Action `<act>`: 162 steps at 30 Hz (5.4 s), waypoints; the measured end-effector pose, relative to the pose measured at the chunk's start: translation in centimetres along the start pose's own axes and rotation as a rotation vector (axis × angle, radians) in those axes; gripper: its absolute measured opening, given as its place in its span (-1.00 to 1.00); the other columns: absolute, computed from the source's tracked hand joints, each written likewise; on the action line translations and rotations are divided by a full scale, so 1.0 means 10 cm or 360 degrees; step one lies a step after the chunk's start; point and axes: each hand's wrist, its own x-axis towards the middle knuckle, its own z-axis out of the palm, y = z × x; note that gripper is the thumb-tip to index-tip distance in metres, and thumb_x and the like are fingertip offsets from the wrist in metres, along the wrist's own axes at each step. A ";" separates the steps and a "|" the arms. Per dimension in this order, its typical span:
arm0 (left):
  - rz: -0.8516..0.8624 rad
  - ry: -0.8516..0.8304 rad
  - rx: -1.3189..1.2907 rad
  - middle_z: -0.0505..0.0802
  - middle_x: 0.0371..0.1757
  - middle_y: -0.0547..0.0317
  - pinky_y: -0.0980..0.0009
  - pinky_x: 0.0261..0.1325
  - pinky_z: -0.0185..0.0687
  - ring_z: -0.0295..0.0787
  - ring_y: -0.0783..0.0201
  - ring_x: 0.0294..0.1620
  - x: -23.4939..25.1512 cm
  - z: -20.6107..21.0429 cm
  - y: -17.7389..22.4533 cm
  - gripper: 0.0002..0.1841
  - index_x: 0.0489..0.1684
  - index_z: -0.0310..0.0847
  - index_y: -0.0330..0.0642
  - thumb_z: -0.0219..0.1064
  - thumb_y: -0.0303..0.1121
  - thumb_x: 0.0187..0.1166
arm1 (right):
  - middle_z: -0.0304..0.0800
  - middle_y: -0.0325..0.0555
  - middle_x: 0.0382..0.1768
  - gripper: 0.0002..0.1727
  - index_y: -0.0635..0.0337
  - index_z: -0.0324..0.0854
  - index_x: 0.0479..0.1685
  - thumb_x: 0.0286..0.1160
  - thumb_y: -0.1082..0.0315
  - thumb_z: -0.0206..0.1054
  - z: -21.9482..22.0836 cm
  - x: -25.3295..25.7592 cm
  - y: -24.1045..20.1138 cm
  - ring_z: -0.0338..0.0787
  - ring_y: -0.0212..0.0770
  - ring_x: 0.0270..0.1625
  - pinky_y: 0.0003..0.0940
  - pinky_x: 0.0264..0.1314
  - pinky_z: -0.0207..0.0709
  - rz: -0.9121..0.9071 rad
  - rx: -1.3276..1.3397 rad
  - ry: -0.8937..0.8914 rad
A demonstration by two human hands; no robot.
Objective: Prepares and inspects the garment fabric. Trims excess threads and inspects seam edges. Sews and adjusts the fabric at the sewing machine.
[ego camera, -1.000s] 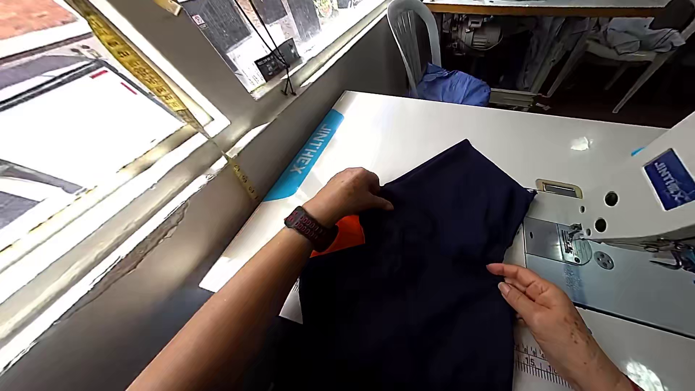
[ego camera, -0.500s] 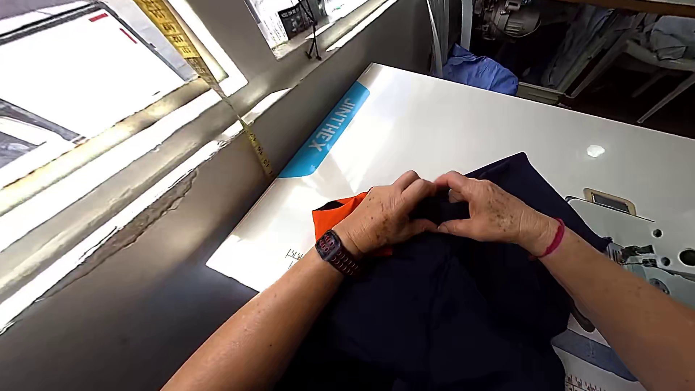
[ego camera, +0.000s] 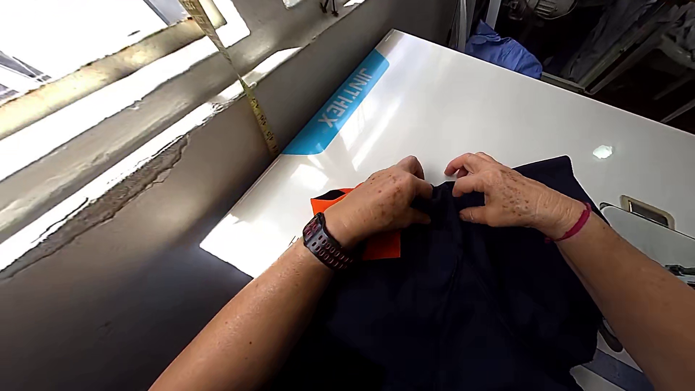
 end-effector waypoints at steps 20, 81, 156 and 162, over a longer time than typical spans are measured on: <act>0.0481 0.0548 -0.0204 0.94 -0.20 0.22 0.51 0.05 0.56 0.77 0.41 -0.06 -0.02 -0.10 0.00 -0.78 -0.38 0.92 -0.16 0.37 -0.29 0.52 | 0.80 -0.47 -0.36 -0.77 -0.05 0.70 -0.68 0.23 0.17 0.54 -0.32 -0.82 -0.04 0.76 -0.59 -0.15 -0.75 -0.11 0.60 0.0215 0.0519 0.0718; 0.0027 -0.0077 0.0809 0.17 0.85 -0.36 -0.44 0.74 -0.18 0.00 -0.35 0.87 0.87 -0.01 -0.41 -0.13 0.82 0.22 -0.17 -0.13 0.33 0.68 | 0.51 0.10 0.65 -0.31 0.12 0.59 0.58 0.60 -0.13 0.22 0.38 -1.01 -0.28 0.39 0.21 0.74 0.34 0.72 0.16 0.0282 -0.0250 0.0492; 0.0892 -0.0005 -0.0113 0.81 -0.04 -0.03 0.18 0.01 0.54 0.67 0.04 0.06 0.76 0.33 -0.10 -0.73 -0.37 0.97 0.07 0.27 -0.42 0.50 | 0.62 -0.27 -0.51 -0.85 0.13 0.75 -0.33 0.56 0.35 0.31 0.24 -0.63 -0.03 0.51 -0.47 -0.50 -0.57 -0.43 0.30 0.0784 0.0012 0.0814; 0.0907 -0.0012 -0.0088 0.77 0.26 -0.06 0.08 0.13 0.52 0.61 -0.01 0.26 0.74 0.34 -0.08 -0.72 -0.41 0.93 -0.03 0.19 -0.38 0.37 | 0.67 -0.26 -0.48 -0.91 0.14 0.76 -0.32 0.48 0.38 0.36 0.23 -0.67 -0.01 0.55 -0.50 -0.49 -0.63 -0.43 0.36 0.0774 0.0063 0.0823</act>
